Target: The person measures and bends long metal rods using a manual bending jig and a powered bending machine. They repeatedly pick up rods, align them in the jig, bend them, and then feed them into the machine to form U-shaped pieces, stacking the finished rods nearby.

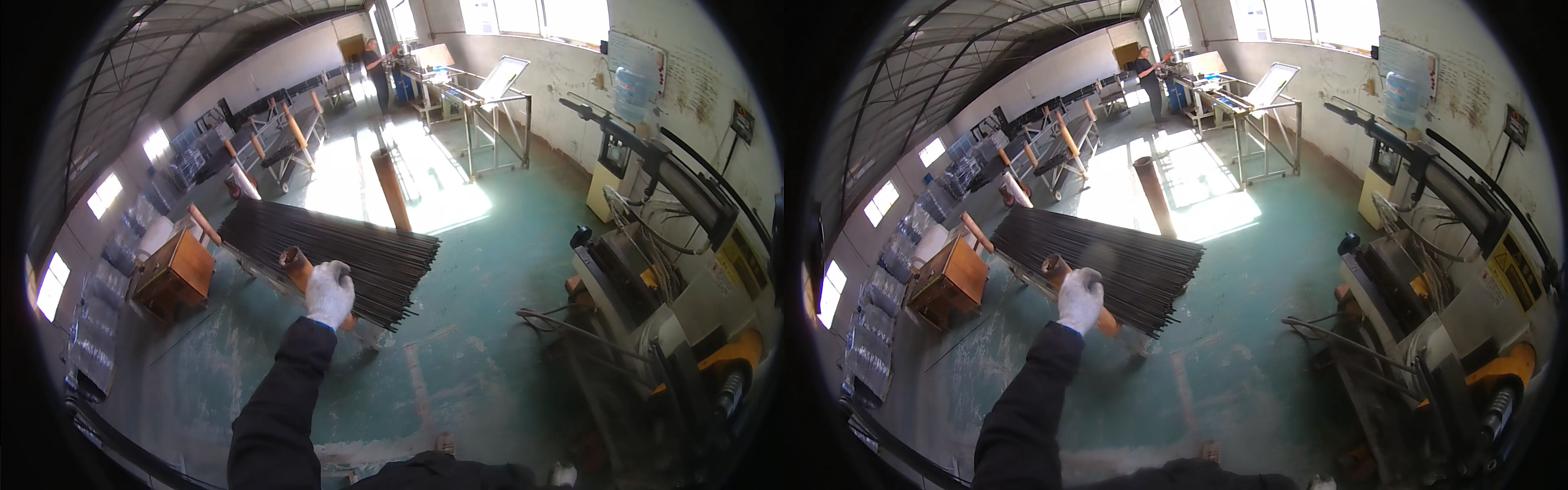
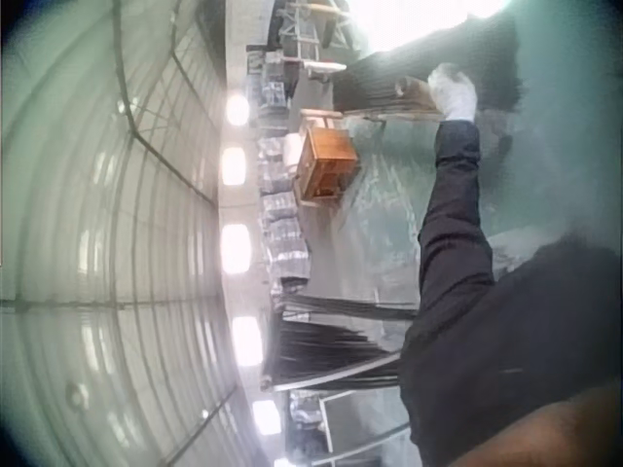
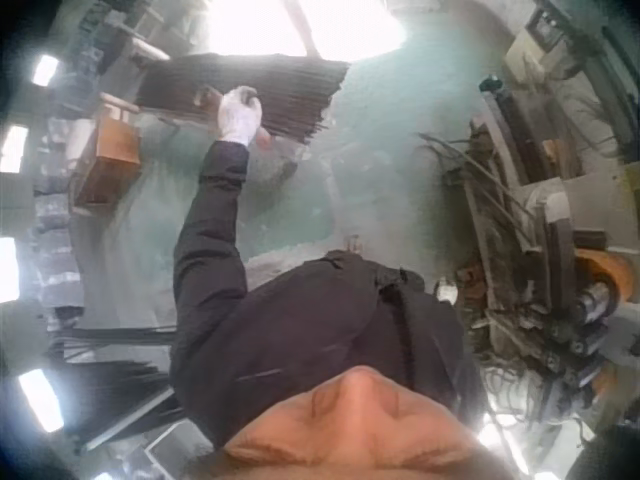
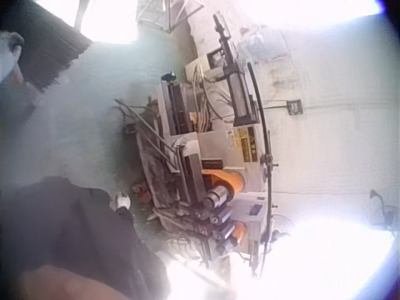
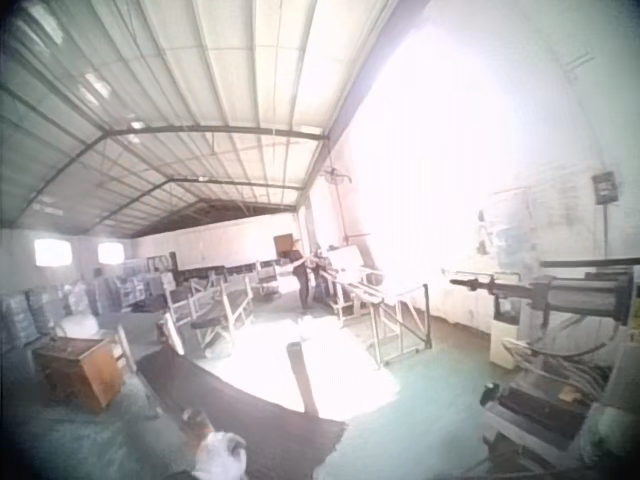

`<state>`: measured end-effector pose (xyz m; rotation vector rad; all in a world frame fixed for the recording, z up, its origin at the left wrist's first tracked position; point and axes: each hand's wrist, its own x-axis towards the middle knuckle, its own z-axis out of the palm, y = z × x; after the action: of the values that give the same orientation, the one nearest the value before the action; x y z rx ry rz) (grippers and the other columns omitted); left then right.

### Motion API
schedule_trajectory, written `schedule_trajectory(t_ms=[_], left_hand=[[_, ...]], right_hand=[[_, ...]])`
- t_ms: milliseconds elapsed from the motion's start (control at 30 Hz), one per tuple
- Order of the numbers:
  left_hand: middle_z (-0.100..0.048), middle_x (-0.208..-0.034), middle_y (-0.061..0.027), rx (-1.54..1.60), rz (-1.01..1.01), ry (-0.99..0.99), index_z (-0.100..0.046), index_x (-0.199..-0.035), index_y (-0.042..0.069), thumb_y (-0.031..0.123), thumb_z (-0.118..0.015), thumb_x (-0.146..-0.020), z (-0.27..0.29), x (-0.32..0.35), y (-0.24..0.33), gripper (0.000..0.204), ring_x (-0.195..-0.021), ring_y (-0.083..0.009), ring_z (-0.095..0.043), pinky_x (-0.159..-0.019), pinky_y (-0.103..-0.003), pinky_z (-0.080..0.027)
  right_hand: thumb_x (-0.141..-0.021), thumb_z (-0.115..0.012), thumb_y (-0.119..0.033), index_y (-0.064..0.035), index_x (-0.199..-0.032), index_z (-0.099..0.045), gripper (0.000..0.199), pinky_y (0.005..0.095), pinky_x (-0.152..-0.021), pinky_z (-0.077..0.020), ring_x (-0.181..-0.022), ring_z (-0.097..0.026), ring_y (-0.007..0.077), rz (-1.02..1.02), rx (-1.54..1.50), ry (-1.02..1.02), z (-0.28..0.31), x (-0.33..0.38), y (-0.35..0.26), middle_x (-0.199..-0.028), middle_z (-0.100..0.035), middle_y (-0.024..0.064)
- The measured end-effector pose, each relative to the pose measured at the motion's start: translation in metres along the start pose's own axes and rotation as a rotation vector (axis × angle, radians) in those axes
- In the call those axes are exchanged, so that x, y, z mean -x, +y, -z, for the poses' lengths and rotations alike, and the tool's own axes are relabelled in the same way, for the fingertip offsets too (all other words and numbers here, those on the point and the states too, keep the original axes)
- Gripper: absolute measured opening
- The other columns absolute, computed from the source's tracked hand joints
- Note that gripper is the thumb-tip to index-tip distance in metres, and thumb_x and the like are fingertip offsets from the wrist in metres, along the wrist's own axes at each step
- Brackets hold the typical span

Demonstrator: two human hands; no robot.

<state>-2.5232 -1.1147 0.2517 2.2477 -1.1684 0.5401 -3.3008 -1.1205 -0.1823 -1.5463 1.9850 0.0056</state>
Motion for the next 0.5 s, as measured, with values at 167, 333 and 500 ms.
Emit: schedule_trajectory(t_ms=[167, 333, 500], left_hand=[[-0.079, -0.120, -0.0180, -0.242, 0.175, -0.039, -0.080, -0.114, 0.008, 0.025, -0.077, -0.104, -0.001, -0.081, -0.136, 0.019, -0.123, -0.0415, -0.072, -0.109, -0.053, -0.059], [-0.077, -0.124, -0.0197, -0.301, 0.283, -0.101, -0.078, -0.124, 0.006, 0.030, -0.079, -0.104, -0.040, -0.119, -0.212, 0.031, -0.126, -0.0432, -0.071, -0.111, -0.054, -0.058], [-0.073, -0.138, -0.0198, -0.405, 0.355, -0.139, -0.079, -0.126, 0.005, 0.037, -0.082, -0.103, -0.102, -0.149, -0.273, 0.040, -0.130, -0.0414, -0.072, -0.113, -0.051, -0.058]], right_hand=[[-0.105, -0.085, -0.018, 0.0019, -0.124, -0.081, 0.028, 0.0413, -0.078, -0.0639, -0.087, -0.081, 0.0264, 0.083, -0.525, -0.068, -0.051, -0.067, -0.144, -0.103, -0.085, 0.0154], [-0.098, -0.085, -0.027, 0.0023, -0.129, -0.080, 0.043, 0.0467, -0.106, -0.0620, -0.117, -0.082, 0.0383, 0.351, -0.210, -0.170, -0.019, -0.023, -0.394, -0.120, -0.085, 0.0236], [-0.095, -0.092, -0.025, 0.0014, -0.140, -0.077, 0.055, 0.0455, -0.107, -0.0629, -0.123, -0.082, 0.0374, 0.512, -0.149, -0.281, -0.049, -0.070, -0.622, -0.127, -0.084, 0.0222]])
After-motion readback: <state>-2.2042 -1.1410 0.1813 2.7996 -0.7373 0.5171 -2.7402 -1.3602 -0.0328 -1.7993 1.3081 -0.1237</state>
